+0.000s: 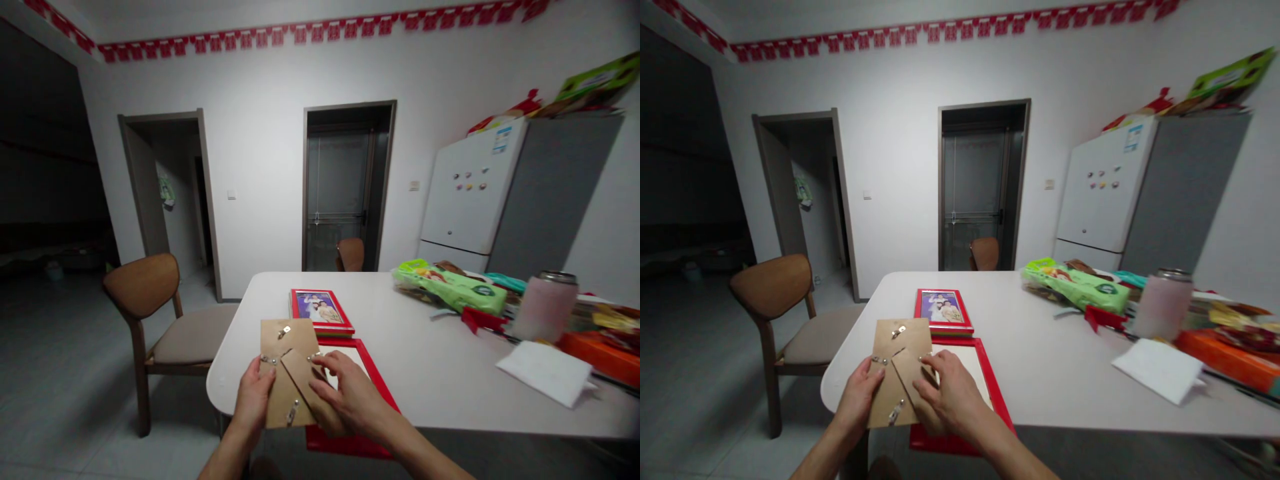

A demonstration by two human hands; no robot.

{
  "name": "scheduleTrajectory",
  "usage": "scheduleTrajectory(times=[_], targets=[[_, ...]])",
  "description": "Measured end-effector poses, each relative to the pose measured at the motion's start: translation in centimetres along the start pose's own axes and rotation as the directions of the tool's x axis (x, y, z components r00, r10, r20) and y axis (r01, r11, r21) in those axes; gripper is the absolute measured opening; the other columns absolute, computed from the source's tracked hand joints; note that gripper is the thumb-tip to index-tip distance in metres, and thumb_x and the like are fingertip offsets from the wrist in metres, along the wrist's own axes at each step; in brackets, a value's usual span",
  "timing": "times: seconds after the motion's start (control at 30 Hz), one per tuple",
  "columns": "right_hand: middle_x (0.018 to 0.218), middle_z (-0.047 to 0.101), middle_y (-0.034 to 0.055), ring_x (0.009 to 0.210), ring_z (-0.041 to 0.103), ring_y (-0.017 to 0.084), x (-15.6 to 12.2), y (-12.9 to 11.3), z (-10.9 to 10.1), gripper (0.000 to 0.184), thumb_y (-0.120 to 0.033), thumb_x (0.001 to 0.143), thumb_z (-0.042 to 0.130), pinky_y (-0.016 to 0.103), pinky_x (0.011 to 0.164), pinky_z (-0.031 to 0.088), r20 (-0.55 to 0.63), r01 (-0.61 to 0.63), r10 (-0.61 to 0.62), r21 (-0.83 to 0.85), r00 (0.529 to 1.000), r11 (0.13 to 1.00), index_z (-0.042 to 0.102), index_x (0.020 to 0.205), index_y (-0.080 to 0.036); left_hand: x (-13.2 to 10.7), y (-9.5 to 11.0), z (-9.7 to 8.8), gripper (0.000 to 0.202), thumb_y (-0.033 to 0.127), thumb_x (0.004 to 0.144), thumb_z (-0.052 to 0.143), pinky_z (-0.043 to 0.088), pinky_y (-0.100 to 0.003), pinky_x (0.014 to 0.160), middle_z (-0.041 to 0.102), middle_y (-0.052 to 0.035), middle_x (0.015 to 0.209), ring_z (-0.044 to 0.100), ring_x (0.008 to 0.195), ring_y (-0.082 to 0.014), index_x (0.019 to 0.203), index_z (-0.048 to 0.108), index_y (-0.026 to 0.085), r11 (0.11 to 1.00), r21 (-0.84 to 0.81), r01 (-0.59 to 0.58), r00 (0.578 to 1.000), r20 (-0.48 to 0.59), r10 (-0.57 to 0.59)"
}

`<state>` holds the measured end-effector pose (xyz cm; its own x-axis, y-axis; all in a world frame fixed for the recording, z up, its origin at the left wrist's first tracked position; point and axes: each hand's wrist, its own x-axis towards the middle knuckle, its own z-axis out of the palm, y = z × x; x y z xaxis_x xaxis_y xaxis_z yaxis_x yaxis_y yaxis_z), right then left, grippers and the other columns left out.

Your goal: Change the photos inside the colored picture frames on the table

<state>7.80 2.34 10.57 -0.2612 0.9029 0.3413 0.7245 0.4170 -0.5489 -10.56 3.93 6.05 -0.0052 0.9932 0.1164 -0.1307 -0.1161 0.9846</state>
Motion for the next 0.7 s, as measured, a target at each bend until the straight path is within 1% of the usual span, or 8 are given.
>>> scheduleTrajectory(times=[0.07, 0.17, 0.27, 0.4, 0.5, 0.57, 0.63, 0.7], targets=[[0.1, 0.055, 0.0091, 0.087, 0.052, 0.018, -0.1, 1.7, 0.0, 0.04, -0.038, 0.072, 0.043, 0.027, 0.076, 0.039, -0.028, -0.064, 0.062, -0.055, 0.998, 0.996, 0.054, 0.105, -0.017, 0.4, 0.1, -2.6, 0.034, 0.03, 0.067, 0.047, 0.048, -0.027, 0.064, 0.064, -0.0051, 0.087, 0.061, 0.077, -0.0198, 0.097, 0.047, 0.015, 0.989, 0.148, 0.026, 1.0, -0.022, -0.023], [0.098, 0.055, 0.0125, 0.085, 0.054, 0.02, -0.4, 5.7, -0.5, 0.041, -0.033, 0.072, 0.043, 0.03, 0.075, 0.038, -0.092, -0.254, 0.238, -0.251, 0.967, 0.934, 0.051, 0.107, -0.014, 1.1, -0.4, -5.5, 0.032, 0.022, 0.067, 0.046, 0.047, -0.025, 0.063, 0.064, -0.0054, 0.083, 0.061, 0.073, -0.0181, 0.097, 0.049, 0.012, 0.96, 0.272, 0.062, 0.997, -0.051, -0.05], [0.091, 0.058, 0.0126, 0.08, 0.056, 0.022, -0.9, 9.0, -0.8, 0.041, -0.031, 0.071, 0.043, 0.031, 0.07, 0.039, -0.085, -0.363, 0.358, -0.361, 0.93, 0.859, 0.049, 0.108, -0.014, 1.8, -1.3, -6.7, 0.044, 0.016, 0.068, 0.045, 0.045, -0.023, 0.061, 0.064, -0.0052, 0.08, 0.06, 0.069, -0.0161, 0.111, 0.04, 0.008, 0.907, 0.411, 0.095, 0.989, -0.145, -0.038], [0.089, 0.062, 0.0134, 0.082, 0.057, 0.022, -1.0, 10.6, -0.8, 0.044, -0.021, 0.067, 0.042, 0.029, 0.07, 0.039, -0.069, -0.4, 0.4, -0.324, 0.914, 0.857, 0.047, 0.11, -0.01, 2.4, -1.8, -7.1, 0.058, 0.016, 0.069, 0.048, 0.042, -0.026, 0.065, 0.061, -0.0033, 0.079, 0.059, 0.07, -0.017, 0.123, 0.026, 0.01, 0.791, 0.604, 0.099, 0.974, -0.223, 0.048], [0.086, 0.063, 0.0143, 0.077, 0.059, 0.022, -1.0, 10.2, -1.2, 0.05, -0.019, 0.063, 0.043, 0.029, 0.067, 0.041, -0.1, -0.487, 0.477, -0.134, 0.873, 0.863, 0.045, 0.112, -0.007, 2.3, -1.4, -7.0, 0.057, 0.015, 0.068, 0.049, 0.038, -0.031, 0.079, 0.057, -0.009, 0.096, 0.054, 0.088, -0.0207, 0.121, 0.031, 0.009, 0.709, 0.701, 0.076, 0.965, -0.23, 0.124], [0.081, 0.065, 0.0123, 0.067, 0.061, 0.02, -1.2, 9.5, -1.8, 0.056, -0.019, 0.064, 0.04, 0.028, 0.061, 0.043, -0.025, -0.543, 0.551, 0.14, 0.834, 0.828, 0.037, 0.119, -0.006, 1.9, -1.0, -6.0, 0.054, 0.014, 0.067, 0.049, 0.032, -0.034, 0.088, 0.051, -0.0125, 0.109, 0.046, 0.102, -0.0224, 0.119, 0.035, 0.008, 0.661, 0.75, 0.035, 0.959, -0.212, 0.189], [0.077, 0.066, 0.0095, 0.06, 0.061, 0.018, -1.7, 8.5, -2.4, 0.061, -0.019, 0.066, 0.035, 0.028, 0.056, 0.044, 0.109, -0.556, 0.571, 0.434, 0.814, 0.709, 0.025, 0.125, -0.008, 1.0, -0.6, -3.7, 0.051, 0.015, 0.067, 0.047, 0.027, -0.035, 0.094, 0.046, -0.0135, 0.116, 0.04, 0.109, -0.0226, 0.117, 0.037, 0.008, 0.615, 0.787, -0.051, 0.953, -0.147, 0.266], [0.079, 0.066, 0.0082, 0.058, 0.062, 0.017, -2.2, 7.3, -2.9, 0.066, -0.02, 0.066, 0.034, 0.028, 0.055, 0.045, 0.183, -0.52, 0.542, 0.635, 0.82, 0.572, 0.016, 0.129, -0.01, -0.5, -0.2, -0.3, 0.049, 0.017, 0.069, 0.046, 0.028, -0.036, 0.095, 0.046, -0.0127, 0.117, 0.039, 0.11, -0.0226, 0.116, 0.038, 0.009, 0.604, 0.777, -0.179, 0.951, -0.021, 0.309]])
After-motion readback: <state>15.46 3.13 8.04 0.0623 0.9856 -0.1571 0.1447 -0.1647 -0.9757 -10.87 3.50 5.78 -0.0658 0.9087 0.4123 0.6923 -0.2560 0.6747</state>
